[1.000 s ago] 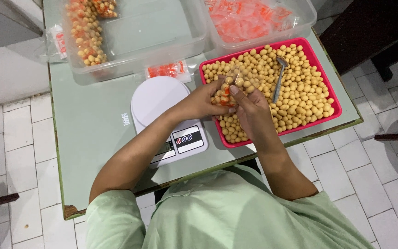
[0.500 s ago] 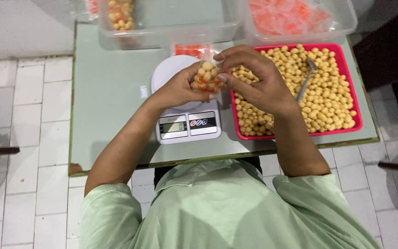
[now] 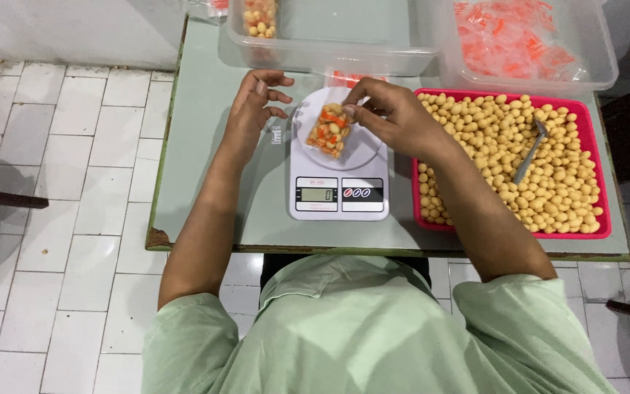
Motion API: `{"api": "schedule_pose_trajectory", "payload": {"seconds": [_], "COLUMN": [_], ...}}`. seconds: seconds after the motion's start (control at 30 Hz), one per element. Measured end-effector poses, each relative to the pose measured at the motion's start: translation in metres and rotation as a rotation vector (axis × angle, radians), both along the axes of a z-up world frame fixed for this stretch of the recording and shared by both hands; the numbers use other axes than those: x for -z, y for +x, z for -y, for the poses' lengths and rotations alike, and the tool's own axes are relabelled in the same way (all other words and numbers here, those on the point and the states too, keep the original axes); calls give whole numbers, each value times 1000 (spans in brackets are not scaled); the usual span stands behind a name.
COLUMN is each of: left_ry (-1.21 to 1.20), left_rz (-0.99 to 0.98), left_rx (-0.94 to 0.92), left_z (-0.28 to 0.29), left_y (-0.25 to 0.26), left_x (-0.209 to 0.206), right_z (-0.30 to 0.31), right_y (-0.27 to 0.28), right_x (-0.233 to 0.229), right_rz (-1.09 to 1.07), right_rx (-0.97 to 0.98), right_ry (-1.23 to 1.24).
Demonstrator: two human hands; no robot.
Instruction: Filling small plastic bags with round snack items and weighing them on a digital scale.
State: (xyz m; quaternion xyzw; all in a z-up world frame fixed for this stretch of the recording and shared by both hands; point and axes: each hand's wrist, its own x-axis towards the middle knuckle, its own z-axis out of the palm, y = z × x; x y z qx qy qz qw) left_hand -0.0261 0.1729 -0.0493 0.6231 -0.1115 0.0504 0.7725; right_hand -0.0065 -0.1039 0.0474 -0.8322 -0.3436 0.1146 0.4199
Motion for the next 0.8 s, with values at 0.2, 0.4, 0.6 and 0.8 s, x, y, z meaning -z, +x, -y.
{"api": "schedule_pose_trajectory", "payload": {"seconds": [0.2, 0.4, 0.6, 0.8], "left_ry": [42, 74, 70, 67], "left_rz": [12, 63, 97, 62], "left_rx": [-50, -19, -1, -38], "left_z": [9, 15, 17, 18], "left_y": [-11, -19, -16, -22], "left_x": [-12, -16, -8, -18], "right_z": [10, 10, 16, 14], "right_y": [24, 23, 22, 19], "right_x": [20, 11, 9, 5], "right_rz": [-211, -255, -189, -200], "right_rx": [146, 150, 106, 143], "right_ry": [-150, -265, -278, -316]}}
